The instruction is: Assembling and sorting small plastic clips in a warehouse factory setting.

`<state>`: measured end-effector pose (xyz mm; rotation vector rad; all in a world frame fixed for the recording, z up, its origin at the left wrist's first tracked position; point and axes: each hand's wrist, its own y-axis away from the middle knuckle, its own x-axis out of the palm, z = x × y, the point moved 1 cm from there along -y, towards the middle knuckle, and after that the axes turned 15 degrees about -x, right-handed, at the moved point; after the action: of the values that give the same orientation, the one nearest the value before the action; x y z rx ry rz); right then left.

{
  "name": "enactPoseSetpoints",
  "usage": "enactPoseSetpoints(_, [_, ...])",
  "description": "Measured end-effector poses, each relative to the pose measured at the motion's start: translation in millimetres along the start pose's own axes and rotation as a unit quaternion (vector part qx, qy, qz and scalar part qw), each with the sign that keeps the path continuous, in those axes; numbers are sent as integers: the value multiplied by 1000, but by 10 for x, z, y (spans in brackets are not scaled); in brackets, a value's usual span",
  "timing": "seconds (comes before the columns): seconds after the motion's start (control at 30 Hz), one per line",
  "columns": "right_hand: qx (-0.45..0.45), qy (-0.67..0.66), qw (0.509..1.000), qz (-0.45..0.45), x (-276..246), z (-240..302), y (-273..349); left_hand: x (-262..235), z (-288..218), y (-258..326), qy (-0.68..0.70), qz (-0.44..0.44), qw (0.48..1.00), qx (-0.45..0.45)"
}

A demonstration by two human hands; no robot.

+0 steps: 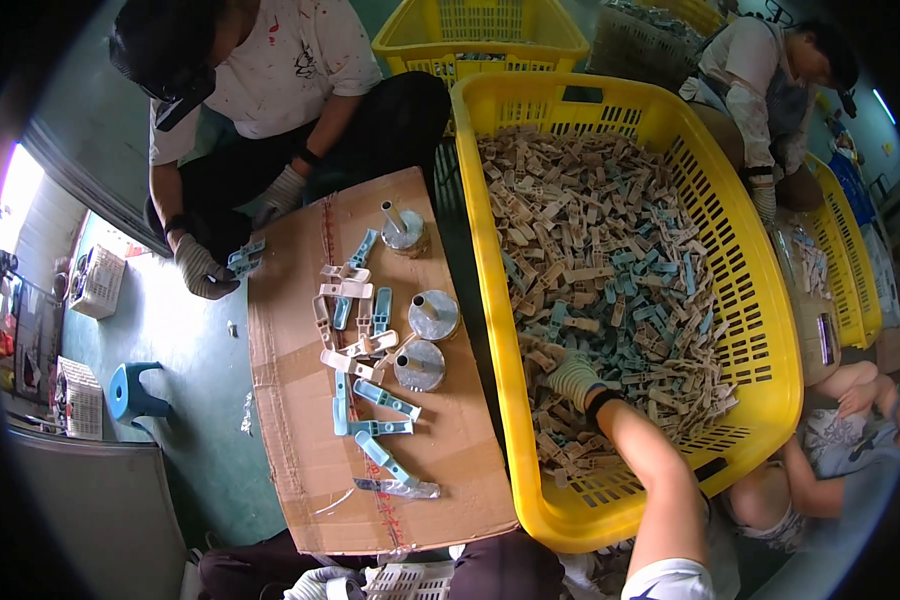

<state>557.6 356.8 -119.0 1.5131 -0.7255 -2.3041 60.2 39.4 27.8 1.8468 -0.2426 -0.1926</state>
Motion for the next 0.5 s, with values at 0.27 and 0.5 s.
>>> enactPoseSetpoints(0.27, [53, -215, 969, -110, 68, -99, -153, 31, 101, 31, 117, 40, 992, -10])
enactPoseSetpoints(0.5, [-53, -390, 915, -87, 165, 82, -249, 23, 237, 34, 148, 27, 989, 6])
